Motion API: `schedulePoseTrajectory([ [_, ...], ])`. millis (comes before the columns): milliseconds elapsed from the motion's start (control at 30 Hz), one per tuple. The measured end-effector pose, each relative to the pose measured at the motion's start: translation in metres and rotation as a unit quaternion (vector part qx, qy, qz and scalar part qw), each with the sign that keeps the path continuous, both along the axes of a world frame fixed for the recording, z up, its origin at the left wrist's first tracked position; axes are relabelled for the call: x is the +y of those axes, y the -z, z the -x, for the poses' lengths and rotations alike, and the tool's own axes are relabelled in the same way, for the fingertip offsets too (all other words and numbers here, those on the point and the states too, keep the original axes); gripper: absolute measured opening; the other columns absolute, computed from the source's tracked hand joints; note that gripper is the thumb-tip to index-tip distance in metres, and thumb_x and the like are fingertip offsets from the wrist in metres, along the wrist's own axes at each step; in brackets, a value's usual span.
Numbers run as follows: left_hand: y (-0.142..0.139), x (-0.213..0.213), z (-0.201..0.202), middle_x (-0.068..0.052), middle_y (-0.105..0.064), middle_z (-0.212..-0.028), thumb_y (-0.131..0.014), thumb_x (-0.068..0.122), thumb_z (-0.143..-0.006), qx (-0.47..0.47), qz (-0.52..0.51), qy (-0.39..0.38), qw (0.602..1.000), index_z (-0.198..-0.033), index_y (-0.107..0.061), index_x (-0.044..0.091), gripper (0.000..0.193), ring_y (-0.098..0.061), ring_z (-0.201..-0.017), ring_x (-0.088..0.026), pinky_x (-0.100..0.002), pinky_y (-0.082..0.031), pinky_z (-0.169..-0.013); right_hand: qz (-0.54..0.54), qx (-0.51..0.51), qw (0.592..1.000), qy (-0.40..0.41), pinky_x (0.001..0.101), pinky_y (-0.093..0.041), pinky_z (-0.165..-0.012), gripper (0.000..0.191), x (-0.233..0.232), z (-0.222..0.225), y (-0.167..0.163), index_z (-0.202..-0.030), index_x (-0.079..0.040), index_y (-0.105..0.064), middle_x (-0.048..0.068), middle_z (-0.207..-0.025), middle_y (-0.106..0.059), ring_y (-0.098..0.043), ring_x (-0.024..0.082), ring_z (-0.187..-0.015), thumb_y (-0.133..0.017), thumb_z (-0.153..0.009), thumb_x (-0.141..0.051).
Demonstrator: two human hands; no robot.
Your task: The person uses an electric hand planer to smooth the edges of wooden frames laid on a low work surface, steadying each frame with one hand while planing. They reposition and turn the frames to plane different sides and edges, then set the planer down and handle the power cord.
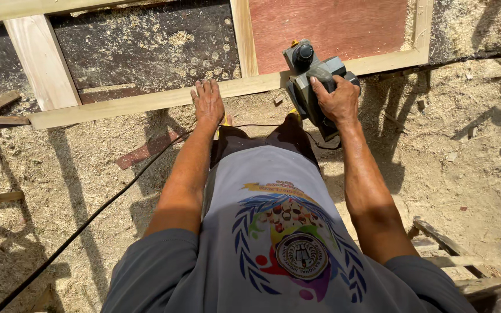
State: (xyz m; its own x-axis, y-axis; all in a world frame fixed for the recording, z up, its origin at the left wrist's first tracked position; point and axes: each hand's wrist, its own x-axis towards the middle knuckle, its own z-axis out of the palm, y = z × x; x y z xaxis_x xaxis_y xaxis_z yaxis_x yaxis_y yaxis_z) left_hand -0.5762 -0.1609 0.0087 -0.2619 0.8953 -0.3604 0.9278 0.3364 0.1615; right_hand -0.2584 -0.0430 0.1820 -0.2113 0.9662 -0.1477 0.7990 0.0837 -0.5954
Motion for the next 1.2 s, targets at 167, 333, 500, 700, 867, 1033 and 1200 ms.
schedulePoseTrajectory([
  [167, -0.002, 0.024, -0.051, -0.027, -0.034, -0.159, -0.047, 0.009, -0.099, 0.027, -0.008, -0.052, 0.998, -0.155, -0.037, -0.002, 0.058, -0.028, -0.148, -0.049, -0.064, -0.022, -0.122, 0.062, 0.047, 0.994, -0.08, 0.0416, -0.06, -0.063, 0.049, 0.049, -0.037, 0.004, -0.103, -0.001, -0.077, 0.02, -0.076, -0.074, -0.077, 0.028, -0.069, -0.076, -0.091, -0.049],
  [333, 0.002, 0.051, -0.153, -0.028, -0.02, -0.166, -0.058, 0.007, -0.087, 0.019, -0.02, -0.167, 0.986, -0.162, -0.018, -0.009, 0.086, -0.019, -0.156, -0.048, -0.059, -0.017, -0.129, 0.066, 0.018, 0.977, -0.201, 0.0433, -0.059, -0.062, 0.051, 0.104, -0.096, 0.017, -0.1, 0.002, -0.075, 0.023, -0.073, -0.072, -0.076, 0.032, -0.068, -0.079, -0.089, -0.048],
  [500, -0.001, 0.076, -0.261, -0.024, -0.009, -0.17, -0.068, 0.013, -0.084, -0.013, -0.001, -0.233, 0.972, -0.163, -0.01, -0.003, 0.1, -0.012, -0.155, -0.048, -0.058, -0.016, -0.126, 0.082, -0.001, 0.962, -0.262, 0.0443, -0.057, -0.064, 0.05, 0.142, -0.167, 0.01, -0.098, 0.0, -0.075, 0.024, -0.073, -0.071, -0.074, 0.035, -0.069, -0.079, -0.088, -0.049],
  [700, -0.005, 0.102, -0.315, -0.021, -0.007, -0.171, -0.076, 0.025, -0.083, -0.055, -0.01, -0.213, 0.975, -0.162, -0.009, -0.001, 0.107, -0.01, -0.157, -0.046, -0.059, -0.017, -0.124, 0.079, -0.007, 0.947, -0.31, 0.0452, -0.056, -0.064, 0.049, 0.168, -0.222, 0.015, -0.099, 0.0, -0.076, 0.025, -0.075, -0.07, -0.073, 0.037, -0.07, -0.078, -0.091, -0.049],
  [867, -0.009, 0.103, -0.357, -0.02, -0.006, -0.171, -0.077, 0.025, -0.078, -0.097, 0.03, -0.265, 0.959, -0.162, -0.009, 0.0, 0.111, -0.01, -0.157, -0.043, -0.057, -0.018, -0.127, 0.124, -0.063, 0.935, -0.327, 0.0451, -0.055, -0.063, 0.051, 0.192, -0.264, 0.024, -0.099, 0.0, -0.074, 0.024, -0.069, -0.069, -0.072, 0.033, -0.064, -0.076, -0.091, -0.05],
  [1033, -0.005, 0.122, -0.411, -0.019, -0.009, -0.173, -0.067, 0.012, -0.087, -0.072, 0.004, -0.348, 0.935, -0.164, -0.013, 0.003, 0.095, -0.013, -0.157, -0.043, -0.059, -0.021, -0.124, 0.092, -0.012, 0.909, -0.407, 0.0426, -0.056, -0.06, 0.048, 0.231, -0.298, 0.031, -0.098, 0.0, -0.075, 0.02, -0.072, -0.071, -0.072, 0.03, -0.064, -0.077, -0.091, -0.047],
  [1200, 0.004, 0.149, -0.502, -0.018, -0.015, -0.172, -0.066, 0.016, -0.09, -0.086, 0.015, -0.45, 0.889, -0.164, -0.016, 0.003, 0.09, -0.013, -0.159, -0.04, -0.055, -0.018, -0.128, 0.094, -0.041, 0.88, -0.464, 0.0434, -0.052, -0.057, 0.047, 0.284, -0.347, 0.048, -0.098, 0.002, -0.072, 0.022, -0.068, -0.068, -0.07, 0.031, -0.06, -0.078, -0.092, -0.044],
])
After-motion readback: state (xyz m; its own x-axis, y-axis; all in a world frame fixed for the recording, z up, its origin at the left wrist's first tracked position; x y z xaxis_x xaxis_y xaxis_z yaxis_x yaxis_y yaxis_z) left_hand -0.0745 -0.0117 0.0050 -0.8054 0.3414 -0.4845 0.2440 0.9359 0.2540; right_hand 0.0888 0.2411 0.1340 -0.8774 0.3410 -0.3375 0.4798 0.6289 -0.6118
